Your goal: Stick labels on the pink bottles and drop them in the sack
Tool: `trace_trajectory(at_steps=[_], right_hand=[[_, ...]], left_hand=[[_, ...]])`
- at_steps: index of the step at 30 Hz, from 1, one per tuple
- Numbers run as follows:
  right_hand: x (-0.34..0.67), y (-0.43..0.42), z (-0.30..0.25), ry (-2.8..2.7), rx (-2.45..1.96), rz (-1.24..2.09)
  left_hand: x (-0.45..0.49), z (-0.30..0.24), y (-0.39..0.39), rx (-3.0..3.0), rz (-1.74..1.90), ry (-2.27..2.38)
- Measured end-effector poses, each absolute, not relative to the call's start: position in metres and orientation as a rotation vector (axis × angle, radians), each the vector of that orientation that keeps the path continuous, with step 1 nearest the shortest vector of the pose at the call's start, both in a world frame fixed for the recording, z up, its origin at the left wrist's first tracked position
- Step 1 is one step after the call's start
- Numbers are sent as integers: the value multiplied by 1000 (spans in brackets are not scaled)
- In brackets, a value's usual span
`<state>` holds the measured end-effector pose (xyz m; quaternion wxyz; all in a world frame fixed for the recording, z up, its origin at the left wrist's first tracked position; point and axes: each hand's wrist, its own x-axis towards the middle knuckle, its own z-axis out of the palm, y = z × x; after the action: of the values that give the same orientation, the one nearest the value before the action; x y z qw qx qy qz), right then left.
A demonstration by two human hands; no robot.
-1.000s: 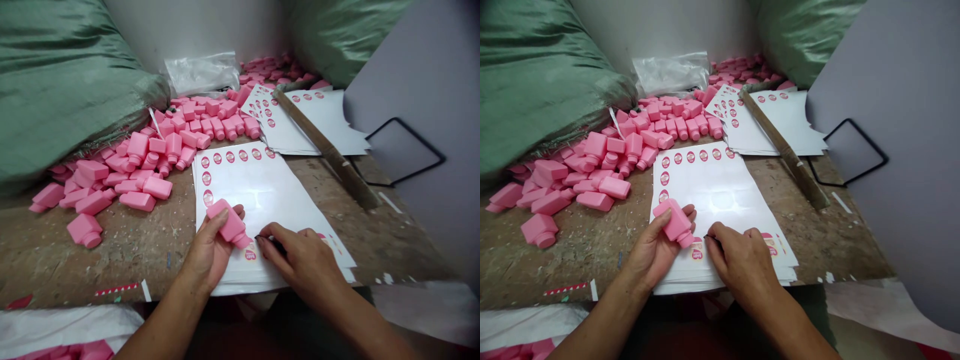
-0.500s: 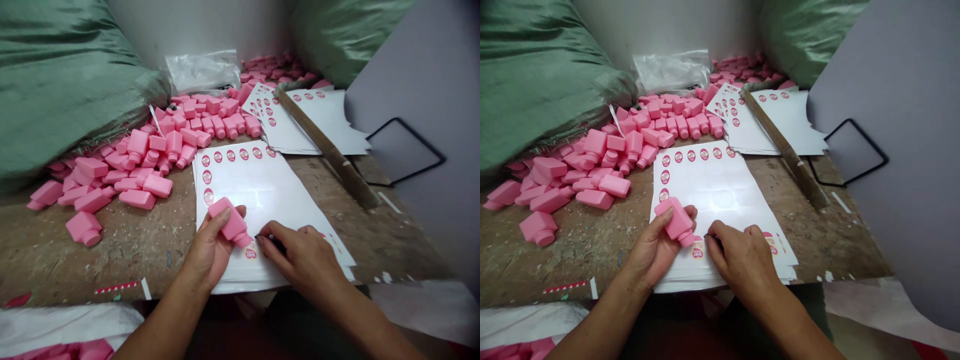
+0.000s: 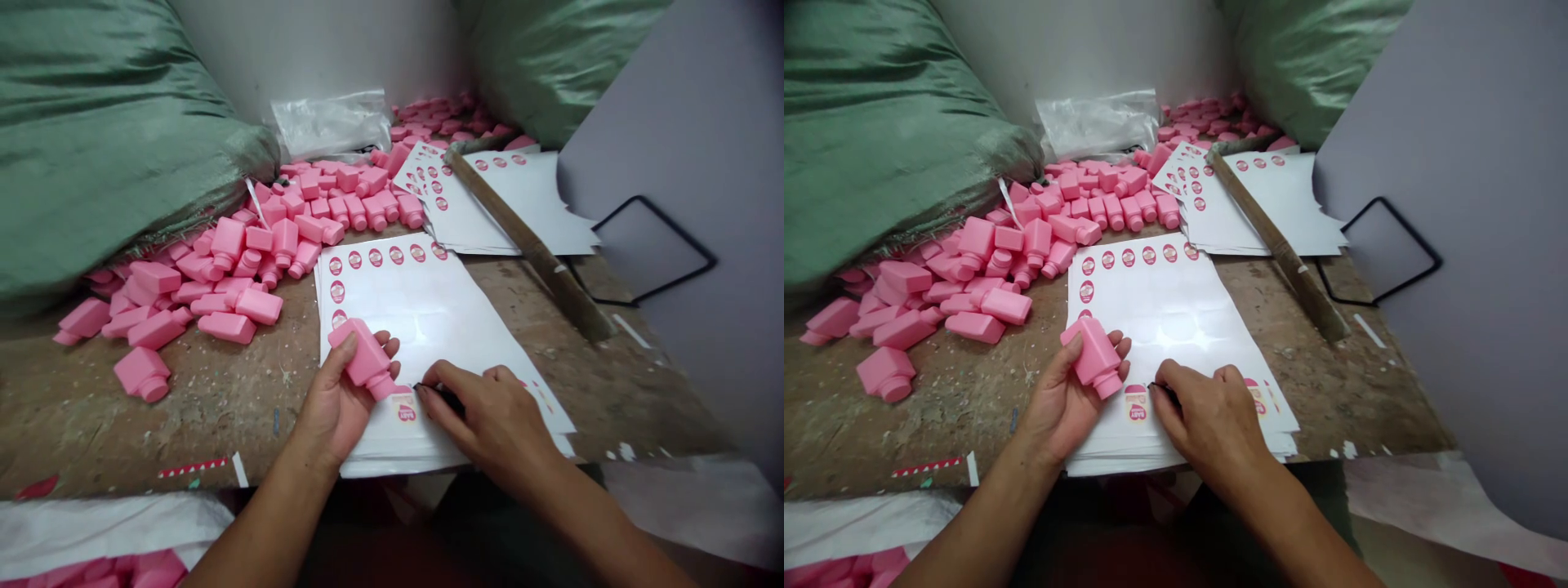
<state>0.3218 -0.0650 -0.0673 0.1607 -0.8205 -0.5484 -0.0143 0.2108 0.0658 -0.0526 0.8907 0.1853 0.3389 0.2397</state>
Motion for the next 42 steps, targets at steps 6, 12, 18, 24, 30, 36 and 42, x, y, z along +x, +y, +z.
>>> trace_trajectory(at_steps=[6,12,18,24,30,36,42], right_hand=[[319,-58,-72,-1521,-2328,-51],[331,-61,-56,-983,-2021,695],[335,-66,-41,-780,-1783,746],[332,-64,-28,-786,-1732,733],[335,-63,-35,-785,-1709,746],[336,-64,-41,-775,-1710,765],[337,-62,-43,-778,-1714,771]], left_hand=[[209,-54,65,422,476,700],[211,-54,65,453,478,730],[210,-50,58,650,474,734],[206,-39,41,652,384,622],[207,-32,33,625,351,586],[207,-32,34,658,323,551],[204,-34,34,732,299,538]])
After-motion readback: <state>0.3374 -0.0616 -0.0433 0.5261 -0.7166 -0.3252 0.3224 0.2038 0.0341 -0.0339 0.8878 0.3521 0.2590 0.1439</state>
